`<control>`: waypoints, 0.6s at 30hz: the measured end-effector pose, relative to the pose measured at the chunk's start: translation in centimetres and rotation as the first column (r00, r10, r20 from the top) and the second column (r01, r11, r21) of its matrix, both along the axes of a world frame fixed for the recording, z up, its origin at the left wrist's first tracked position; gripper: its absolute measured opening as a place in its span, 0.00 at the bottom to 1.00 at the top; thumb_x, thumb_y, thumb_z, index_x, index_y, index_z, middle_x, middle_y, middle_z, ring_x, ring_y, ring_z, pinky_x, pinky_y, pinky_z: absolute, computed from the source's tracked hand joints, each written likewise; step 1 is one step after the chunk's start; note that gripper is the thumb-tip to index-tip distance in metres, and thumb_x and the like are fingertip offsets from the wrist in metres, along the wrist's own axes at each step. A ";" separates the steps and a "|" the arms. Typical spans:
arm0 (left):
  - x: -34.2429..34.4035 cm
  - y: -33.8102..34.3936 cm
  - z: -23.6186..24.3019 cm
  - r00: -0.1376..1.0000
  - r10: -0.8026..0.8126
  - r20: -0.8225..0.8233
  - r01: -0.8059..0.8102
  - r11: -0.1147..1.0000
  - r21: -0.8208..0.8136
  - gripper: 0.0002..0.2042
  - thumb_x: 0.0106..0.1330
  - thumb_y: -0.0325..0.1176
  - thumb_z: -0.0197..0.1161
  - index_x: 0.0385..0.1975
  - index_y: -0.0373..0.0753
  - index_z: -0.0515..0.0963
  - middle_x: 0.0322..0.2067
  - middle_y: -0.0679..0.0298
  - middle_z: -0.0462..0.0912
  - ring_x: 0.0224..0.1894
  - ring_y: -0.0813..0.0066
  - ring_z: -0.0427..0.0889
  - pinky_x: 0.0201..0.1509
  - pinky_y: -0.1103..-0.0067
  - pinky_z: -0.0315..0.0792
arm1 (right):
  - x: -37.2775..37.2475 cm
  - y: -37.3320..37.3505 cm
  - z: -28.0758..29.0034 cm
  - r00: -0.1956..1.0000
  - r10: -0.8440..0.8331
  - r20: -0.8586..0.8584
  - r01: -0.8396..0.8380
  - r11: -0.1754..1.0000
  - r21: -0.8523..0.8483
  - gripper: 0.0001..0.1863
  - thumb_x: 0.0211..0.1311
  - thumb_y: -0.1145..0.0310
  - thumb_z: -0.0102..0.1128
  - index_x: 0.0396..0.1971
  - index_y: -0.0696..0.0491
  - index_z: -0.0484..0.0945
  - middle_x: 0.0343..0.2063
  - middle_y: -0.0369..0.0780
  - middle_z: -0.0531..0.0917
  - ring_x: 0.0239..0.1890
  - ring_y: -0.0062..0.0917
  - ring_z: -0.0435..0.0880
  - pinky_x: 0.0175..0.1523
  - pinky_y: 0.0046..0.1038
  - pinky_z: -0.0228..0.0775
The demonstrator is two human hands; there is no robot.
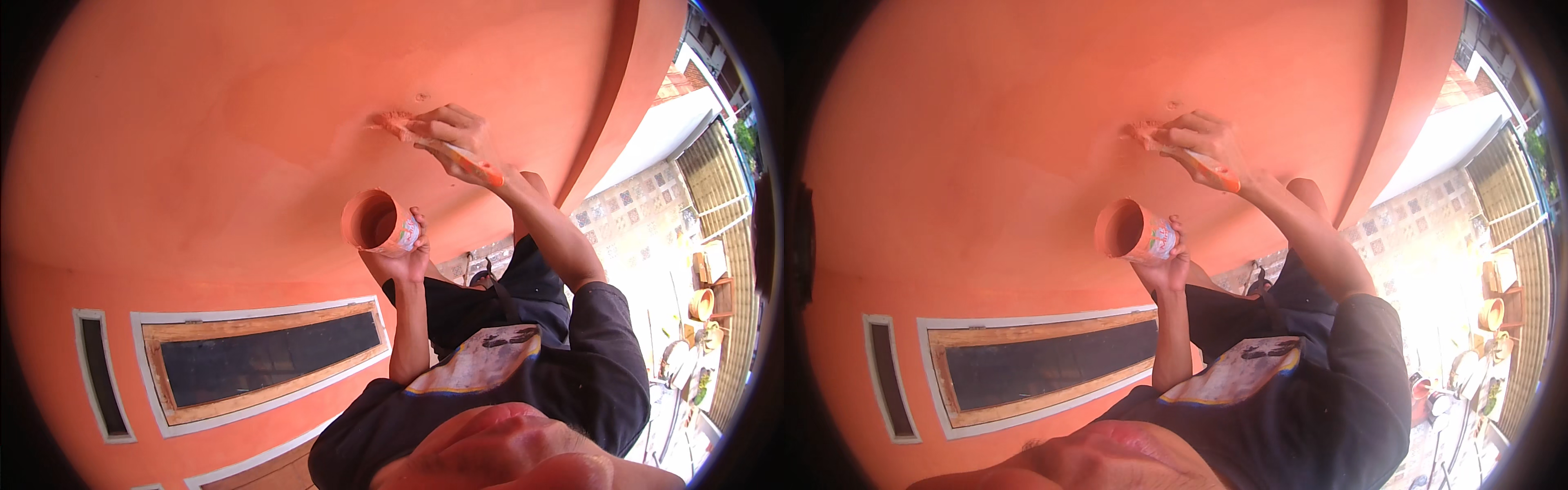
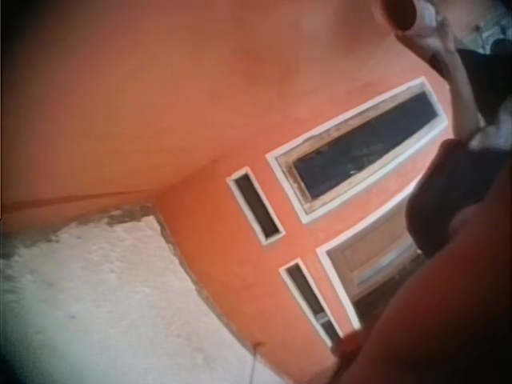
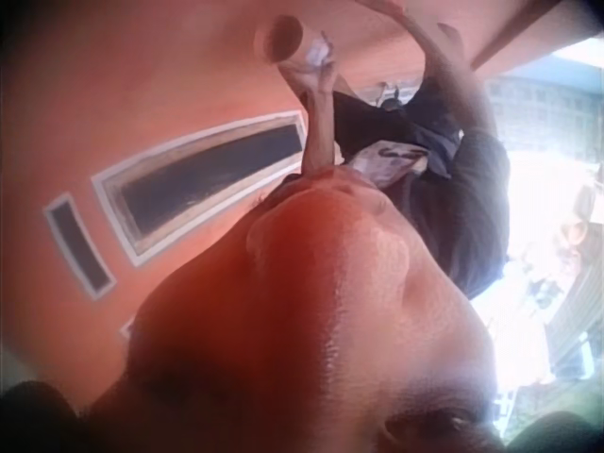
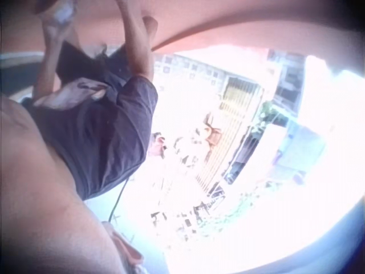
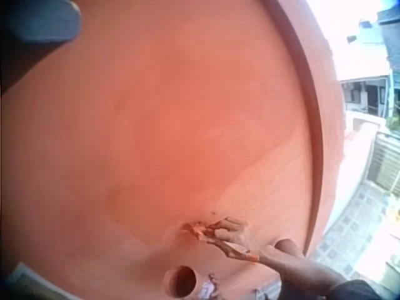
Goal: The person paints a ceiling with orange paint using a brush and a small container. They repeatedly dip the brush into the container and apply paint to the ceiling surface in long strokes.
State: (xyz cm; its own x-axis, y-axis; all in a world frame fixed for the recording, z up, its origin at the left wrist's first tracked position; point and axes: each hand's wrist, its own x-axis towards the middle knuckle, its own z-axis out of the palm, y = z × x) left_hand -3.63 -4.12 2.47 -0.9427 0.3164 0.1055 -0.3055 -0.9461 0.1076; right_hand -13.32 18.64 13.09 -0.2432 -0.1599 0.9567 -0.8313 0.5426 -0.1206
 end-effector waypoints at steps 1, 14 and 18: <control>0.0 0.3 0.1 1.000 -0.008 -0.018 0.008 1.000 0.004 0.36 0.66 0.57 0.64 0.64 0.33 0.69 0.58 0.43 0.71 0.59 0.49 0.76 0.38 0.69 0.83 | -0.7 1.2 0.9 0.991 0.016 0.134 0.009 0.982 -0.189 0.10 0.59 0.73 0.73 0.41 0.52 0.88 0.39 0.36 0.87 0.37 0.25 0.85 0.39 0.27 0.79; 1.0 0.2 -0.2 0.999 -0.016 -0.051 0.014 0.999 -0.042 0.34 0.69 0.56 0.62 0.64 0.34 0.70 0.62 0.44 0.70 0.66 0.46 0.70 0.47 0.62 0.82 | 0.6 -1.8 -0.5 0.978 -0.169 0.121 0.171 0.985 -0.003 0.17 0.56 0.69 0.70 0.47 0.41 0.85 0.48 0.32 0.85 0.45 0.26 0.84 0.32 0.27 0.80; 1.0 0.4 -0.5 0.999 -0.030 -0.038 0.030 1.000 -0.002 0.33 0.69 0.55 0.62 0.65 0.37 0.70 0.65 0.46 0.69 0.67 0.46 0.69 0.48 0.61 0.83 | -1.0 1.9 1.6 0.989 -0.029 0.147 0.038 0.998 -0.055 0.14 0.59 0.72 0.72 0.46 0.47 0.87 0.41 0.34 0.88 0.39 0.26 0.86 0.36 0.26 0.80</control>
State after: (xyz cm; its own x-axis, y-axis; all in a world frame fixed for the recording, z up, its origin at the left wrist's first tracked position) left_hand -2.67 -3.75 1.98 -0.9282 0.3445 0.1404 -0.3292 -0.9365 0.1210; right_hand -14.28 20.56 14.68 -0.3856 -0.0948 0.9178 -0.7837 0.5586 -0.2716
